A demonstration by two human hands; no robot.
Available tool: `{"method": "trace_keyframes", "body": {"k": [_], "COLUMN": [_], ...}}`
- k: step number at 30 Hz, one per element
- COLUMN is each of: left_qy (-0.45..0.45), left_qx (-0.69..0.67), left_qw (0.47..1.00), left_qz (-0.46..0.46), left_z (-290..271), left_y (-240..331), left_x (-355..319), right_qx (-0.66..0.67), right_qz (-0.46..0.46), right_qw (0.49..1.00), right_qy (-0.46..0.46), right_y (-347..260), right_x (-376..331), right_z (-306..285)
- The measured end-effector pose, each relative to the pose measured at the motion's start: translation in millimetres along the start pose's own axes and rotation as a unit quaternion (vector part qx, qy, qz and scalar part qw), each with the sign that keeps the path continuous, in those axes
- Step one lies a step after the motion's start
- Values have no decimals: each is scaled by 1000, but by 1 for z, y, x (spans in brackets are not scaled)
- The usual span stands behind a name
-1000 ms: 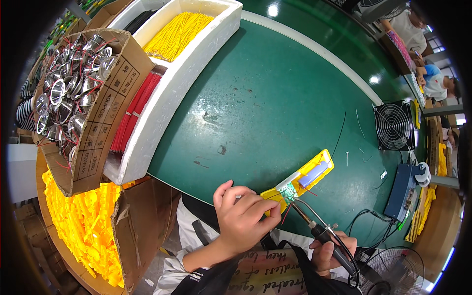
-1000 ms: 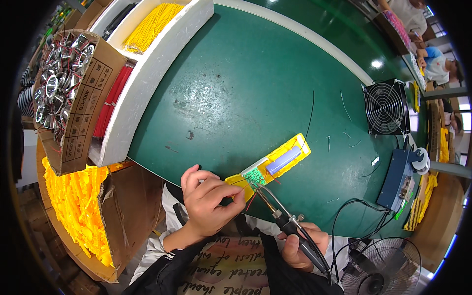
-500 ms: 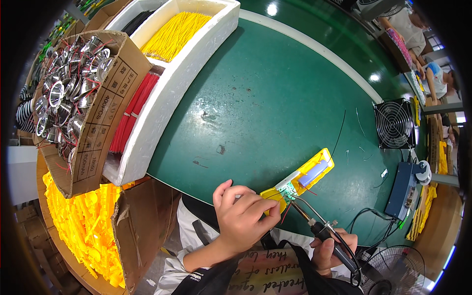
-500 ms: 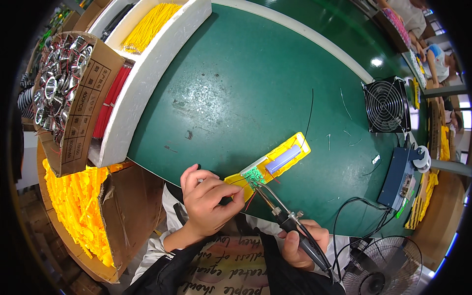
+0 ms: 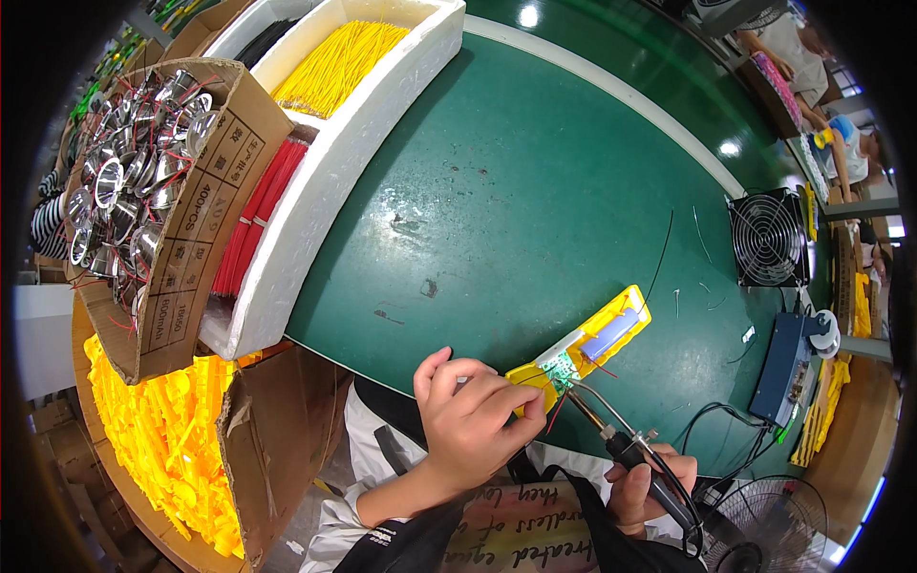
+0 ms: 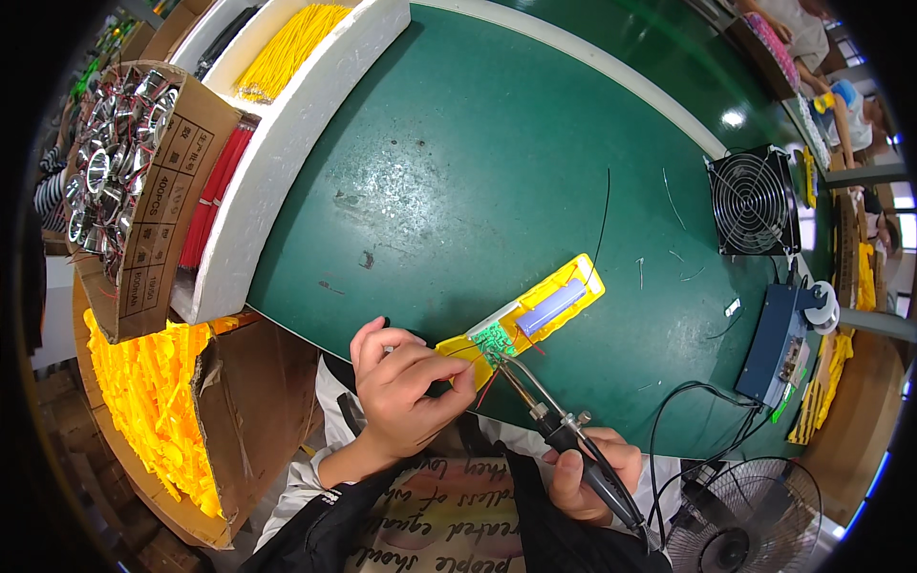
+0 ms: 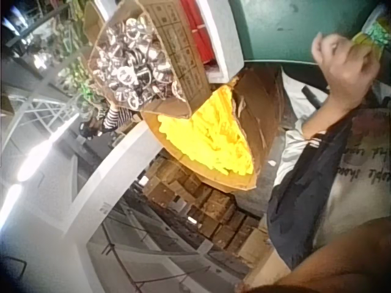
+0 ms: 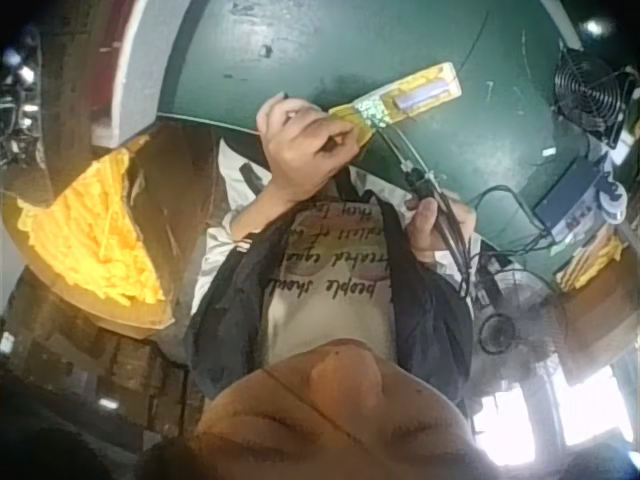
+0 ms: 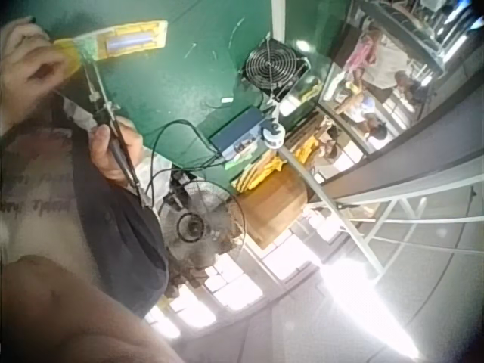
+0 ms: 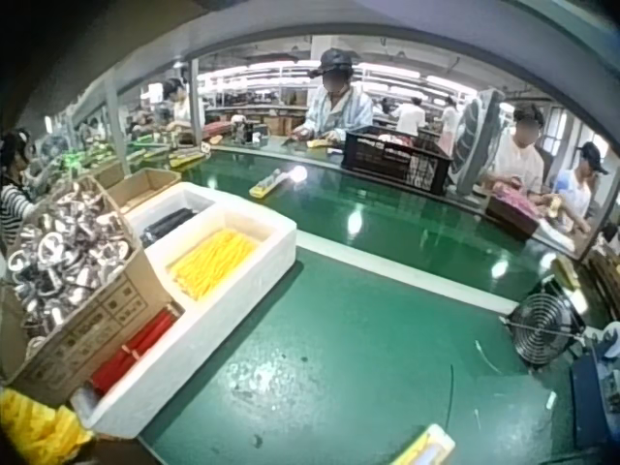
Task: The person picks flashlight housings from a conveyor belt, takes reflectors from a container, and solders electrical wires to circuit boards using a soldering iron. The person then places the assembled flashlights back onto the conveyor belt.
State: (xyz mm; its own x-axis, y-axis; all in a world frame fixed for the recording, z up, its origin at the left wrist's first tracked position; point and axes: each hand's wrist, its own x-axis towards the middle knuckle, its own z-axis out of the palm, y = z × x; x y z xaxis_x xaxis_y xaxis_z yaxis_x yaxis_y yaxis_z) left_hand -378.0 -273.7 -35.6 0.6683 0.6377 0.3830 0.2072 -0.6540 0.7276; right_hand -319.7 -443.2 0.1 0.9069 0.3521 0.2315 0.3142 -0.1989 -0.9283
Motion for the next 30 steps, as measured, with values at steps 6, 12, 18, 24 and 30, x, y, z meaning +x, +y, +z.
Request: {"method": "trace_keyframes", "body": {"k": [6, 12, 18, 24, 30], "left_qy": [-1, -11, -16, 21, 32], "left_qx": [-2, 7, 30, 40, 6], "left_qw": [1000, 1000, 999, 996, 997], "left_qz": [0, 4, 33, 76, 65], "left_z": [0, -1, -3, 4, -4], "left_y": [0, -1, -2, -5, -2], "left_x": [0, 1, 3, -6, -7], "right_qx": [3, -7, -36, 17, -17], "right_qz": [-23, -56, -66, -84, -137], "right_qw": [999, 998, 994, 992, 980], "right_qy": [-28, 7, 74, 91, 146], "right_y": [0, 0, 0, 11, 27], "right_x": [1, 2, 7, 3, 5], "right_z": [-2, -7, -8, -18, -42]}}
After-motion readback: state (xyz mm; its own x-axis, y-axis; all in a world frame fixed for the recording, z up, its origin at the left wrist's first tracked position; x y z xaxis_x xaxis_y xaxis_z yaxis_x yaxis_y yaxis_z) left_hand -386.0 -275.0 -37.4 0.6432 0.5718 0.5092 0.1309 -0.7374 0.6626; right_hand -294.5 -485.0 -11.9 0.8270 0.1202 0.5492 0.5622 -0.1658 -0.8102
